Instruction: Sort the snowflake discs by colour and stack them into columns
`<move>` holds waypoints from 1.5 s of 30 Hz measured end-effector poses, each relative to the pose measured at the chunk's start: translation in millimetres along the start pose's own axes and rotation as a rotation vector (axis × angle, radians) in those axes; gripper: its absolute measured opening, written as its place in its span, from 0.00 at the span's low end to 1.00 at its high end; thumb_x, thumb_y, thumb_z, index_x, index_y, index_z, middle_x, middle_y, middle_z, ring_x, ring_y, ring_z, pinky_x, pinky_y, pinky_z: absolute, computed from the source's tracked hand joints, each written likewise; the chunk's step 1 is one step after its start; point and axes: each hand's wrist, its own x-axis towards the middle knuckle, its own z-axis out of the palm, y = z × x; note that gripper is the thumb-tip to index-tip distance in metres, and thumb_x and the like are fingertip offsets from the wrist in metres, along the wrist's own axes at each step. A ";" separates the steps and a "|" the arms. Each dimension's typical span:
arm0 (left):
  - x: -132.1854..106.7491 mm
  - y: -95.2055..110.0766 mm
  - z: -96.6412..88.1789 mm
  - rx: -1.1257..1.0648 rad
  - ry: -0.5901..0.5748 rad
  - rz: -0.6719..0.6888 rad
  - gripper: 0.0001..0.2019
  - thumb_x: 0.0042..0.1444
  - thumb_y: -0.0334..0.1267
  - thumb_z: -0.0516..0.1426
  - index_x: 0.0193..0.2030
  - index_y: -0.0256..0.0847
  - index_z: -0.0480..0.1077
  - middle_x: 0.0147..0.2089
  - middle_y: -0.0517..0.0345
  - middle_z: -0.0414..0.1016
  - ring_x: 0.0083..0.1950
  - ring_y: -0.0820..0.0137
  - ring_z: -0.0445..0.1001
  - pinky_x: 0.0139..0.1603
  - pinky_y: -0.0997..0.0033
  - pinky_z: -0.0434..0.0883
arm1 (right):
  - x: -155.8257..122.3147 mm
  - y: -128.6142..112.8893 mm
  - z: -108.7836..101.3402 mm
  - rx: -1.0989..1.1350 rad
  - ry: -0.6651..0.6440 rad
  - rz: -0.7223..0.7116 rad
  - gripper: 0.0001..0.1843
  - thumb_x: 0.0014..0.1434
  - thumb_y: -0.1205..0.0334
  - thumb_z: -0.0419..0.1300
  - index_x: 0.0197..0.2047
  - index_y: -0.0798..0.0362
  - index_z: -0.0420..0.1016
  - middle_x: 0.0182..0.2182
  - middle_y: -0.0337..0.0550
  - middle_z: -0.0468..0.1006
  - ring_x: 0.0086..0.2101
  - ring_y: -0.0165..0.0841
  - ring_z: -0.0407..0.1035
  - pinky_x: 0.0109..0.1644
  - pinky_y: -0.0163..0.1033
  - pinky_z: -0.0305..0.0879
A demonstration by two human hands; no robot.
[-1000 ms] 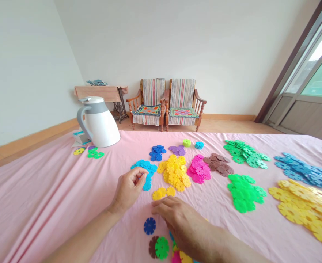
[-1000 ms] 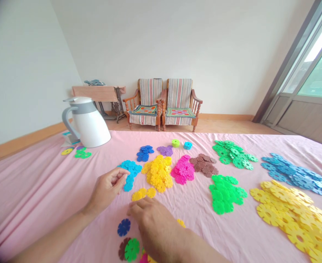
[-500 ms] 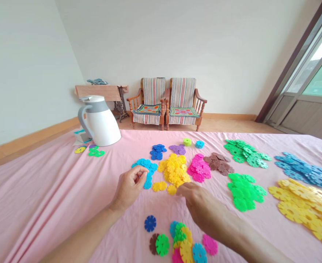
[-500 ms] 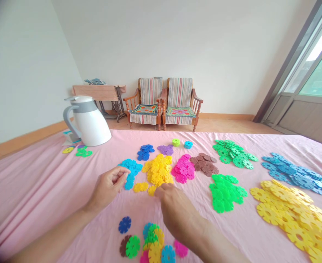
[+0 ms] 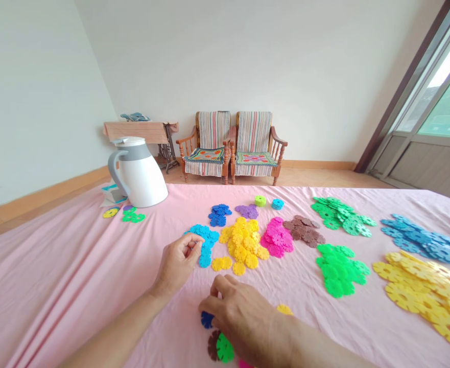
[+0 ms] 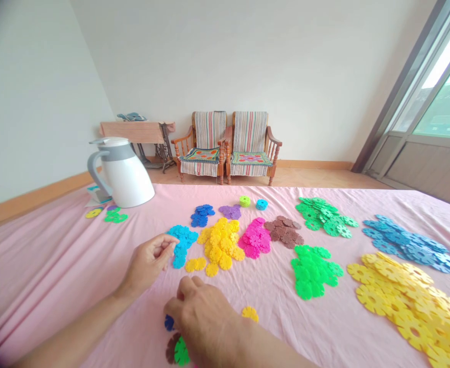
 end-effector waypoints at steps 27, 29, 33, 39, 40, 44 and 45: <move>-2.7 -5.5 5.2 0.002 -0.112 -0.027 0.08 0.54 0.39 0.53 0.32 0.38 0.71 0.18 0.67 0.62 0.17 0.77 0.60 0.18 0.80 0.57 | 86.6 128.0 -22.5 0.356 0.444 0.664 0.09 0.61 0.62 0.55 0.42 0.58 0.70 0.36 0.42 0.75 0.34 0.31 0.71 0.38 0.40 0.69; -3.0 -6.2 5.3 -0.002 -0.122 -0.029 0.08 0.54 0.39 0.53 0.32 0.38 0.70 0.18 0.67 0.62 0.17 0.77 0.60 0.18 0.80 0.57 | 72.8 125.2 -23.6 0.377 0.462 0.629 0.06 0.60 0.68 0.53 0.39 0.59 0.71 0.33 0.44 0.75 0.33 0.30 0.70 0.37 0.37 0.67; -2.7 -5.5 6.1 -0.022 -0.132 -0.034 0.08 0.54 0.40 0.53 0.32 0.38 0.71 0.19 0.66 0.63 0.18 0.76 0.61 0.19 0.80 0.58 | 28.3 106.4 -31.9 0.430 0.359 0.503 0.07 0.54 0.71 0.53 0.33 0.57 0.72 0.26 0.39 0.74 0.27 0.28 0.68 0.30 0.32 0.62; -1.7 -1.8 6.8 -0.006 -0.152 -0.030 0.09 0.53 0.40 0.54 0.30 0.38 0.71 0.20 0.65 0.63 0.18 0.76 0.62 0.18 0.80 0.58 | -48.5 72.5 -50.9 0.402 0.005 0.394 0.06 0.49 0.71 0.55 0.29 0.53 0.72 0.24 0.35 0.72 0.26 0.26 0.65 0.28 0.31 0.57; -1.8 -1.4 6.8 -0.003 -0.157 -0.031 0.09 0.53 0.41 0.54 0.30 0.39 0.71 0.20 0.65 0.63 0.18 0.76 0.61 0.18 0.80 0.58 | -58.3 68.8 -52.3 0.383 -0.056 0.394 0.07 0.48 0.72 0.55 0.31 0.53 0.72 0.27 0.36 0.73 0.28 0.27 0.66 0.30 0.32 0.58; -2.2 -1.6 6.8 0.009 -0.167 -0.024 0.09 0.54 0.41 0.53 0.31 0.39 0.71 0.20 0.66 0.62 0.18 0.77 0.60 0.17 0.81 0.57 | -78.2 61.9 -50.3 0.327 -0.148 0.401 0.14 0.43 0.74 0.58 0.35 0.52 0.70 0.32 0.38 0.72 0.32 0.29 0.66 0.34 0.34 0.60; -2.2 -1.9 6.8 0.014 -0.168 -0.022 0.09 0.54 0.41 0.53 0.31 0.39 0.71 0.20 0.66 0.62 0.18 0.77 0.60 0.17 0.81 0.57 | -78.5 61.7 -48.8 0.325 -0.156 0.398 0.14 0.42 0.75 0.58 0.34 0.52 0.69 0.32 0.37 0.71 0.31 0.29 0.65 0.34 0.34 0.59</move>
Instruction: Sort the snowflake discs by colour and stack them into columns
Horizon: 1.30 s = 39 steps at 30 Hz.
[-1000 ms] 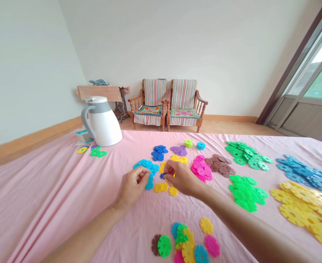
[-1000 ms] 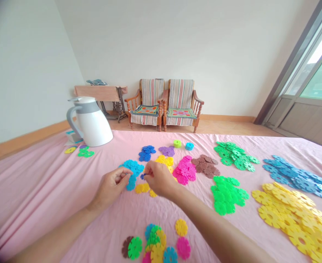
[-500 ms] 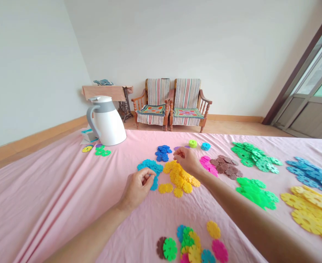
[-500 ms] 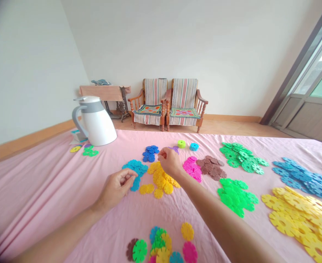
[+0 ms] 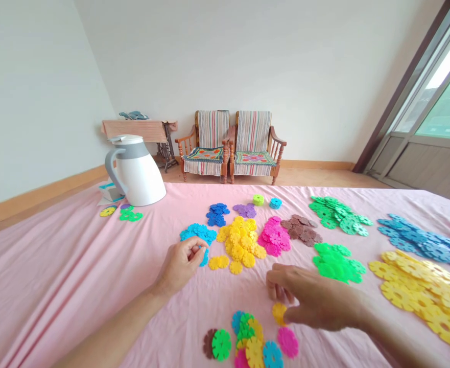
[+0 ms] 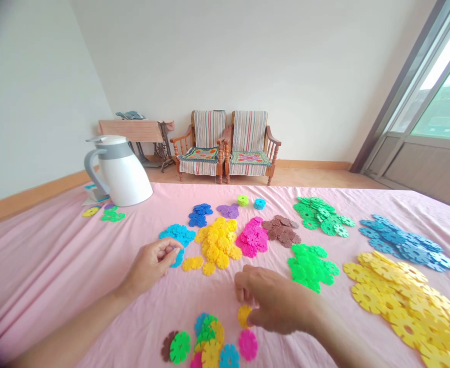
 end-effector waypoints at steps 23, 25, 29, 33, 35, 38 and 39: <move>0.4 -2.1 1.0 0.016 -0.028 -0.017 0.09 0.55 0.41 0.53 0.33 0.38 0.70 0.20 0.66 0.62 0.17 0.77 0.62 0.17 0.80 0.58 | 42.8 2.9 17.8 0.394 0.379 -0.005 0.03 0.54 0.68 0.54 0.32 0.53 0.68 0.24 0.36 0.71 0.26 0.27 0.65 0.30 0.32 0.61; 0.5 -1.9 1.1 0.018 -0.026 -0.017 0.09 0.55 0.41 0.53 0.33 0.38 0.70 0.20 0.66 0.62 0.17 0.77 0.62 0.17 0.80 0.58 | 31.4 -5.3 17.3 0.336 0.215 -0.090 0.05 0.52 0.70 0.55 0.31 0.53 0.71 0.25 0.36 0.72 0.27 0.26 0.64 0.30 0.31 0.60; 0.5 -2.2 1.3 0.007 -0.031 -0.014 0.09 0.55 0.40 0.53 0.33 0.38 0.70 0.20 0.66 0.62 0.16 0.78 0.61 0.17 0.80 0.58 | 14.3 -21.4 17.4 0.224 0.018 -0.219 0.19 0.47 0.75 0.56 0.41 0.50 0.74 0.34 0.37 0.72 0.32 0.26 0.66 0.35 0.30 0.62; 0.5 -1.6 1.3 0.017 -0.017 -0.004 0.09 0.55 0.40 0.53 0.32 0.37 0.70 0.20 0.66 0.63 0.17 0.78 0.61 0.17 0.80 0.58 | 10.8 -29.8 18.3 0.165 -0.056 -0.294 0.23 0.44 0.75 0.59 0.45 0.48 0.73 0.39 0.38 0.70 0.36 0.28 0.65 0.40 0.32 0.61; 0.5 -1.6 1.2 0.023 -0.013 -0.002 0.09 0.54 0.40 0.53 0.32 0.37 0.71 0.20 0.66 0.63 0.17 0.78 0.61 0.17 0.80 0.58 | 11.4 -31.0 19.8 0.152 -0.055 -0.295 0.19 0.45 0.72 0.60 0.42 0.50 0.73 0.39 0.39 0.69 0.36 0.28 0.64 0.40 0.32 0.61; 0.4 -2.7 1.3 0.024 -0.015 -0.006 0.09 0.55 0.40 0.53 0.32 0.37 0.70 0.20 0.66 0.63 0.17 0.78 0.61 0.17 0.80 0.58 | 12.9 -29.4 23.3 0.135 -0.006 -0.227 0.14 0.45 0.71 0.59 0.38 0.52 0.70 0.36 0.37 0.70 0.33 0.28 0.63 0.36 0.32 0.60; 0.4 -3.0 1.3 0.020 -0.019 -0.008 0.09 0.55 0.40 0.53 0.32 0.37 0.70 0.20 0.66 0.63 0.17 0.78 0.62 0.17 0.80 0.58 | 13.5 -28.0 24.4 0.136 0.015 -0.198 0.12 0.46 0.71 0.59 0.37 0.52 0.70 0.34 0.36 0.70 0.32 0.27 0.63 0.35 0.31 0.59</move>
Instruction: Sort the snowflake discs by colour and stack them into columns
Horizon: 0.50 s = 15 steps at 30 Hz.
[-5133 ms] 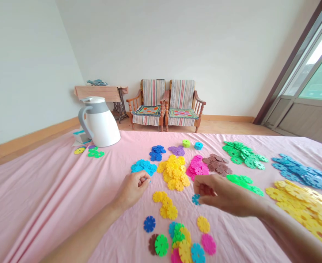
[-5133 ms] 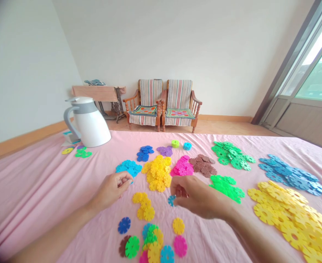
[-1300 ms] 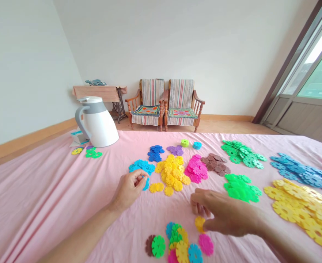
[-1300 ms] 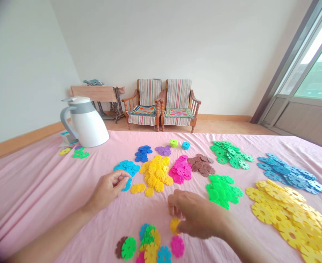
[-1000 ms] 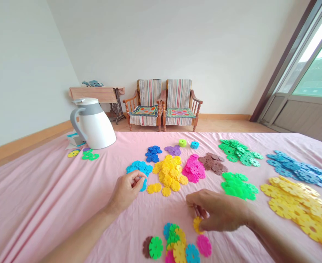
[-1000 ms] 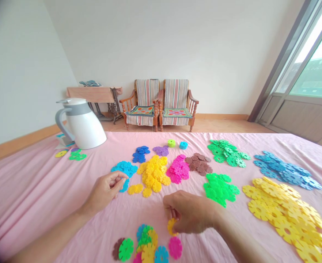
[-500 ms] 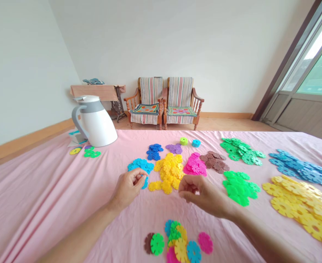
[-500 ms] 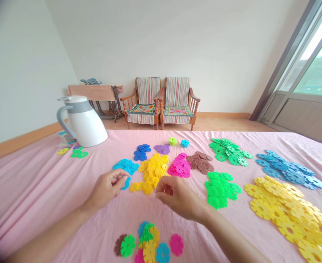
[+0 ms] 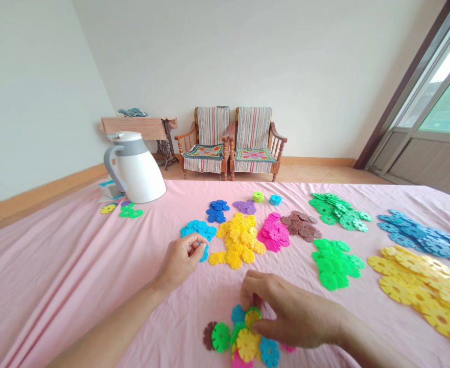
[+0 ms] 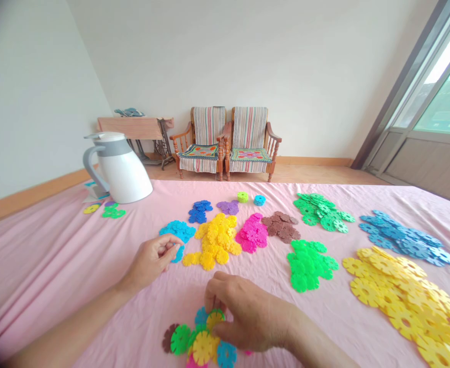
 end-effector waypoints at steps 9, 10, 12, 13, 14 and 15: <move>0.2 -3.8 0.7 -0.002 -0.004 0.016 0.09 0.55 0.40 0.53 0.33 0.38 0.70 0.21 0.66 0.63 0.17 0.78 0.62 0.17 0.80 0.58 | 2.0 18.5 -5.4 0.172 0.153 0.120 0.13 0.48 0.73 0.56 0.37 0.52 0.73 0.30 0.37 0.71 0.30 0.27 0.64 0.34 0.32 0.60; 0.4 -4.5 0.8 0.004 -0.004 0.017 0.09 0.55 0.40 0.53 0.33 0.38 0.71 0.21 0.66 0.63 0.17 0.78 0.62 0.17 0.80 0.58 | 2.1 19.2 -6.0 0.177 0.158 0.128 0.11 0.49 0.72 0.56 0.35 0.52 0.74 0.29 0.37 0.71 0.30 0.27 0.64 0.34 0.32 0.60; 0.5 -5.0 0.8 0.014 -0.003 0.016 0.09 0.55 0.41 0.53 0.33 0.38 0.71 0.21 0.66 0.63 0.17 0.78 0.61 0.17 0.80 0.58 | 2.6 20.3 -5.9 0.192 0.170 0.151 0.06 0.49 0.69 0.57 0.32 0.53 0.74 0.27 0.36 0.71 0.28 0.26 0.62 0.32 0.31 0.59; 0.4 -4.8 0.7 0.015 -0.004 0.015 0.09 0.55 0.41 0.53 0.33 0.38 0.71 0.21 0.66 0.63 0.17 0.78 0.61 0.17 0.80 0.58 | 3.1 21.2 -5.2 0.198 0.181 0.163 0.04 0.50 0.68 0.58 0.31 0.53 0.73 0.26 0.35 0.70 0.27 0.25 0.62 0.31 0.31 0.58; 0.4 -4.2 0.6 0.013 -0.005 0.015 0.09 0.55 0.41 0.53 0.33 0.38 0.71 0.21 0.66 0.63 0.17 0.78 0.61 0.17 0.80 0.58 | 3.7 22.5 -4.2 0.202 0.196 0.179 0.02 0.50 0.67 0.58 0.30 0.54 0.72 0.24 0.34 0.69 0.25 0.25 0.61 0.29 0.30 0.57; 0.3 -3.3 0.4 0.010 -0.006 0.015 0.09 0.55 0.41 0.53 0.33 0.38 0.71 0.21 0.66 0.63 0.17 0.78 0.61 0.17 0.80 0.58 | 4.4 24.5 -2.9 0.201 0.219 0.199 0.01 0.50 0.67 0.59 0.29 0.54 0.71 0.23 0.34 0.68 0.24 0.25 0.60 0.27 0.30 0.55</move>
